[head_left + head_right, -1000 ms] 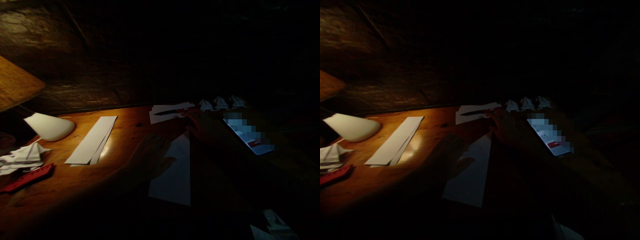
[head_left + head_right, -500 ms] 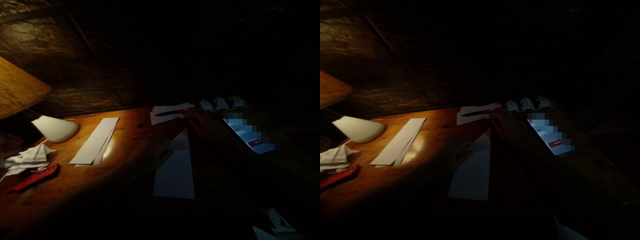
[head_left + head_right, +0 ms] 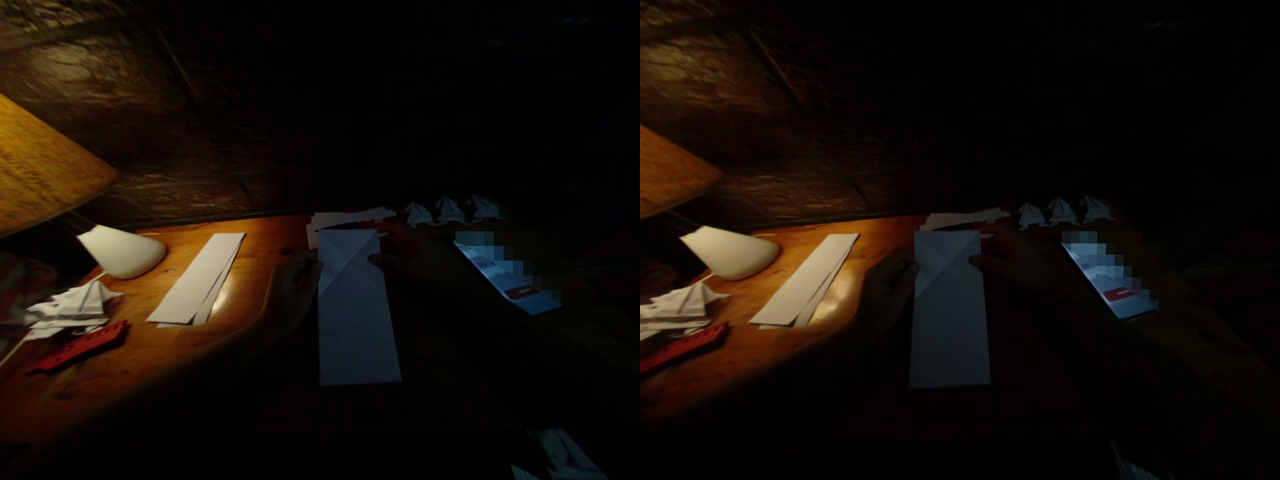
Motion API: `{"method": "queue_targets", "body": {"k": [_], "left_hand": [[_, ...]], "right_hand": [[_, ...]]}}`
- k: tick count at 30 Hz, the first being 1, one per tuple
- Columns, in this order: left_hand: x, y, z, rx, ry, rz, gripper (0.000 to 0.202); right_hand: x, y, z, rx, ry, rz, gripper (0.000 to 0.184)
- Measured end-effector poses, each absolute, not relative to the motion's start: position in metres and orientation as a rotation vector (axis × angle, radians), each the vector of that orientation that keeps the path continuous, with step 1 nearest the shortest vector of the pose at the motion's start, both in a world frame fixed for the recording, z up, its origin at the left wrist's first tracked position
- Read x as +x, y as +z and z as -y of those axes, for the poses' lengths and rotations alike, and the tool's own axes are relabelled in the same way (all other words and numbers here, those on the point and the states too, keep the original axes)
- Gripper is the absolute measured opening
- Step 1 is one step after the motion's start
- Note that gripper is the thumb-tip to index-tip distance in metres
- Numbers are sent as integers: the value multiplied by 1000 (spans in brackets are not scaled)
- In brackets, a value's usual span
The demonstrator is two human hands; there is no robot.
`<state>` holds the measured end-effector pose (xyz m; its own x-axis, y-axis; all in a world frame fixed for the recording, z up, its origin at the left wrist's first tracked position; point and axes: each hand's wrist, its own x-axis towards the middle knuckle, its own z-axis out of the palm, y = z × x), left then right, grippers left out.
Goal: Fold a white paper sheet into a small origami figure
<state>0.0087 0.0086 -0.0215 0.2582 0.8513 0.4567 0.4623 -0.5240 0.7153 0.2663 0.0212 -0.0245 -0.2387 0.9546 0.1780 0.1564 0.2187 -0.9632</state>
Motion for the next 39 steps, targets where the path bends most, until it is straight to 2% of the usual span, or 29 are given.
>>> {"method": "queue_targets", "body": {"k": [2,4,9,13,17,25,29,33,39], "left_hand": [[11,-20,-6,2020,1213,-1168,16],[12,-20,-4,1882,1208,-1074,11],[15,-25,-1,1583,1110,-926,34],[13,-29,-3,1602,993,-1047,26],[13,-30,-6,1612,1039,-1102,25],[15,-33,-10,1508,1062,-1104,29],[16,-33,-10,1399,1072,-1076,28],[16,-33,-9,1388,1059,-1095,24],[15,-34,-9,1534,1051,-1126,24]], "right_hand": [[265,-17,-18,-1143,1197,1644,26],[263,-6,-11,-1192,1151,1744,21],[258,4,0,-1080,1063,1919,23],[255,-9,-1,-1031,1002,1910,23],[255,-19,-2,-1065,885,1965,18],[254,-3,3,-1191,655,2014,19],[256,-10,1,-1206,724,1936,20],[254,-16,2,-1151,774,1917,10],[247,-12,9,-1083,933,1894,17]]}}
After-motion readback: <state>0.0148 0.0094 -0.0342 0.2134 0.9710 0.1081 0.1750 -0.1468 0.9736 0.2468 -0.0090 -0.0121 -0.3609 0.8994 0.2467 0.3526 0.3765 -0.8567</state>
